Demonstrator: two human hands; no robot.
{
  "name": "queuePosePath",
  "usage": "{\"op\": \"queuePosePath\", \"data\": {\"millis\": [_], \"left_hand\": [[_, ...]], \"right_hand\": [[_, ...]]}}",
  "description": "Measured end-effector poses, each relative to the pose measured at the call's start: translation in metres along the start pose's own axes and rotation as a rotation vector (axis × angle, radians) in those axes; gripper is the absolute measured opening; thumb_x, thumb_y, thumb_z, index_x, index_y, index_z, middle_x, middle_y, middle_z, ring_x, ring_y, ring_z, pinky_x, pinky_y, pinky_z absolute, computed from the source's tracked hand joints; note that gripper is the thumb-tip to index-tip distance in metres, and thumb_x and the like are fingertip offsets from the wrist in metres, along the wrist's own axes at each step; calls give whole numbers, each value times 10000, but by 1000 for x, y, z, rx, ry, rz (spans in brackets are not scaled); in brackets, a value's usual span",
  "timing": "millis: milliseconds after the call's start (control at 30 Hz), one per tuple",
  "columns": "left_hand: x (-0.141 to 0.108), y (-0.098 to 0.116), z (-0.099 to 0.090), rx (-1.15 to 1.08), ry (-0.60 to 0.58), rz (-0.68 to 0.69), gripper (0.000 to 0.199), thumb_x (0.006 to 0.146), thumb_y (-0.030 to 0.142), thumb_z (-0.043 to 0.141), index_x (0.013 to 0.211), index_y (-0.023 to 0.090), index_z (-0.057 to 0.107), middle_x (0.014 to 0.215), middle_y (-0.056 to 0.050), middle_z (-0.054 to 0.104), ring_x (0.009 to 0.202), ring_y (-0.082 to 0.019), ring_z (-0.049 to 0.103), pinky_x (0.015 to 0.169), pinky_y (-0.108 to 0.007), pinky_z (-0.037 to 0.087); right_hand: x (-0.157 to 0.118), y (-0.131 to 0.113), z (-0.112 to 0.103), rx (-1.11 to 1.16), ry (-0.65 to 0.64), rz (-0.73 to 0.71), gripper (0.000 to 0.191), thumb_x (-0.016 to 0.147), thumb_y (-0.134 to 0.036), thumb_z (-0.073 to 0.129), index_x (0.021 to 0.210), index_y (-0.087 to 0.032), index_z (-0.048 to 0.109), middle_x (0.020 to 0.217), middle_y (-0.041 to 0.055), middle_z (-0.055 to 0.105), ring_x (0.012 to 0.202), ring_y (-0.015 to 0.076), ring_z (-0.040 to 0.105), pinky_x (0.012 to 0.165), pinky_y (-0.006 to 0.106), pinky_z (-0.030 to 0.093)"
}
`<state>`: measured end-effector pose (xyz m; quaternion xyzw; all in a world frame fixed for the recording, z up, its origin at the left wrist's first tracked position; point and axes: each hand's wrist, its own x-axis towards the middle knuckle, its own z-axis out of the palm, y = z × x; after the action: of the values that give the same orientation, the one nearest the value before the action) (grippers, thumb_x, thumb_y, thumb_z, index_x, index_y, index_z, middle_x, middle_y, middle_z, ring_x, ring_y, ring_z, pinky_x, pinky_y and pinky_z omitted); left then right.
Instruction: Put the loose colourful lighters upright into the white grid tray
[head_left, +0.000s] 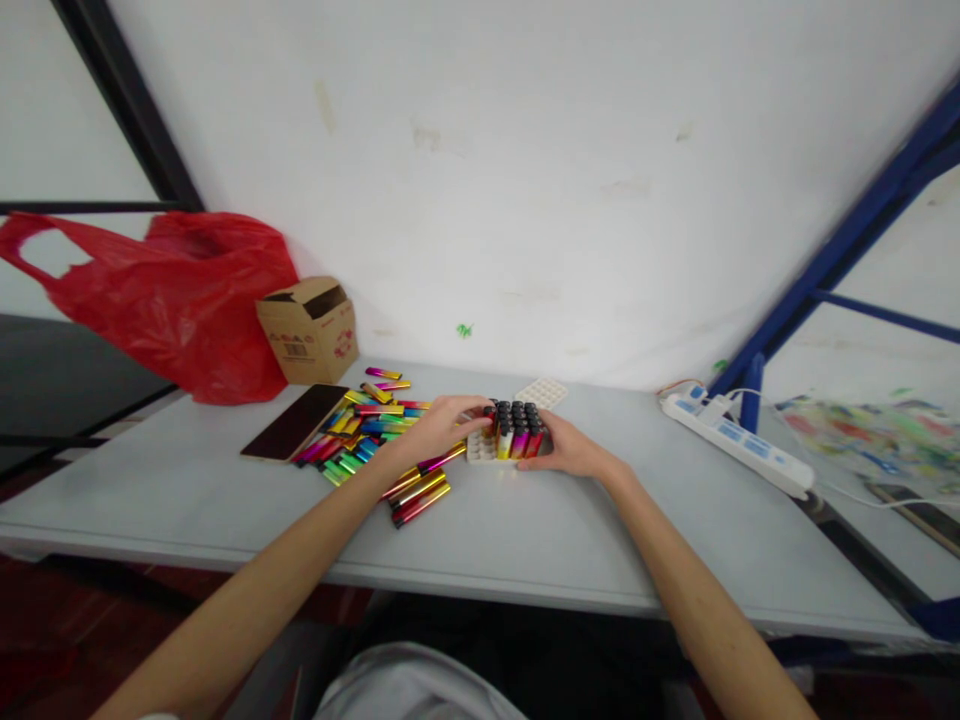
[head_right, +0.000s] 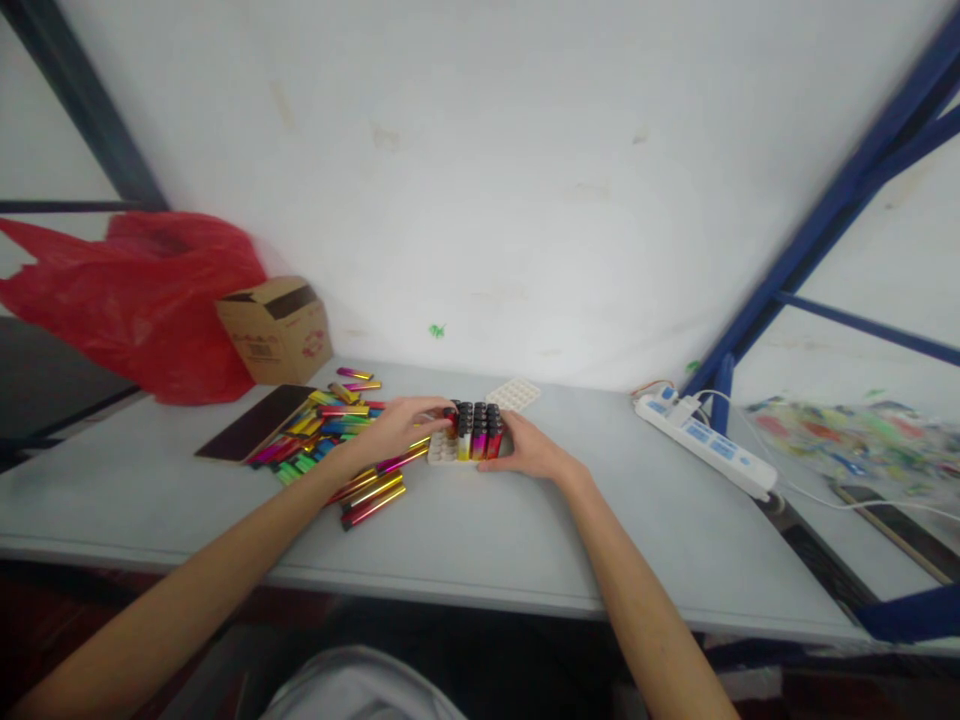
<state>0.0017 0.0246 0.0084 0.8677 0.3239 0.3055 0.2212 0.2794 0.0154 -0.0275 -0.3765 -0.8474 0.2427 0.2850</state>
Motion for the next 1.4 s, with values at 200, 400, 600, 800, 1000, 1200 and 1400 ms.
{"op": "queuePosePath", "data": {"millis": [200, 400, 600, 800, 1000, 1200, 1400], "left_hand": [[-1, -3, 6, 2, -16, -43, 293, 968, 338, 560, 1196, 204, 688, 1079, -60, 766, 951, -219, 714, 892, -304, 519], [-1, -7, 8, 44, 5, -78, 508, 942, 365, 608, 1434, 255, 552, 953, -30, 766, 875, -211, 720, 865, -301, 524], [-2, -30, -22, 258, 103, -107, 314, 929, 423, 596, 1086, 191, 737, 911, -63, 772, 836, -221, 706, 834, -316, 515], [-9, -57, -38, 422, 44, -159, 288, 880, 371, 599, 948, 164, 788, 986, -122, 779, 959, -276, 694, 933, -374, 488], [-14, -47, -35, 446, -83, -191, 240, 783, 416, 698, 768, 194, 788, 873, -112, 725, 890, -275, 659, 871, -359, 486], [-15, -44, -34, 387, -98, -206, 222, 763, 415, 716, 752, 193, 724, 889, -104, 697, 918, -274, 642, 878, -353, 485], [-10, -43, -34, 26, 144, -250, 239, 802, 427, 712, 850, 207, 634, 812, -50, 710, 773, -213, 656, 722, -301, 488]], "right_hand": [[0, 3, 1, 1, -13, 0, 858, 710, -495, 890, 1413, -173, 519, 1391, 148, 617, 1246, 349, 593, 1102, 520, 446], [0, 0, 0, -11, -15, 32, 856, 706, -490, 893, 1405, -166, 518, 1367, 154, 623, 1226, 351, 598, 1087, 522, 456], [0, 2, 0, 9, -15, 20, 876, 699, -494, 896, 1419, -175, 512, 1380, 150, 619, 1241, 349, 593, 1105, 522, 445], [0, 3, 1, 8, -12, 10, 861, 700, -500, 894, 1411, -183, 527, 1384, 141, 623, 1254, 351, 589, 1124, 528, 428], [0, 1, 0, 13, -19, 23, 861, 704, -507, 889, 1413, -183, 524, 1380, 139, 623, 1250, 343, 589, 1113, 511, 440], [0, 1, 0, 12, -17, 31, 855, 700, -491, 893, 1403, -167, 528, 1366, 145, 629, 1235, 342, 596, 1105, 508, 443], [0, -1, 0, 14, -18, 22, 846, 697, -490, 895, 1394, -171, 538, 1372, 150, 626, 1242, 352, 592, 1105, 516, 440]]}}
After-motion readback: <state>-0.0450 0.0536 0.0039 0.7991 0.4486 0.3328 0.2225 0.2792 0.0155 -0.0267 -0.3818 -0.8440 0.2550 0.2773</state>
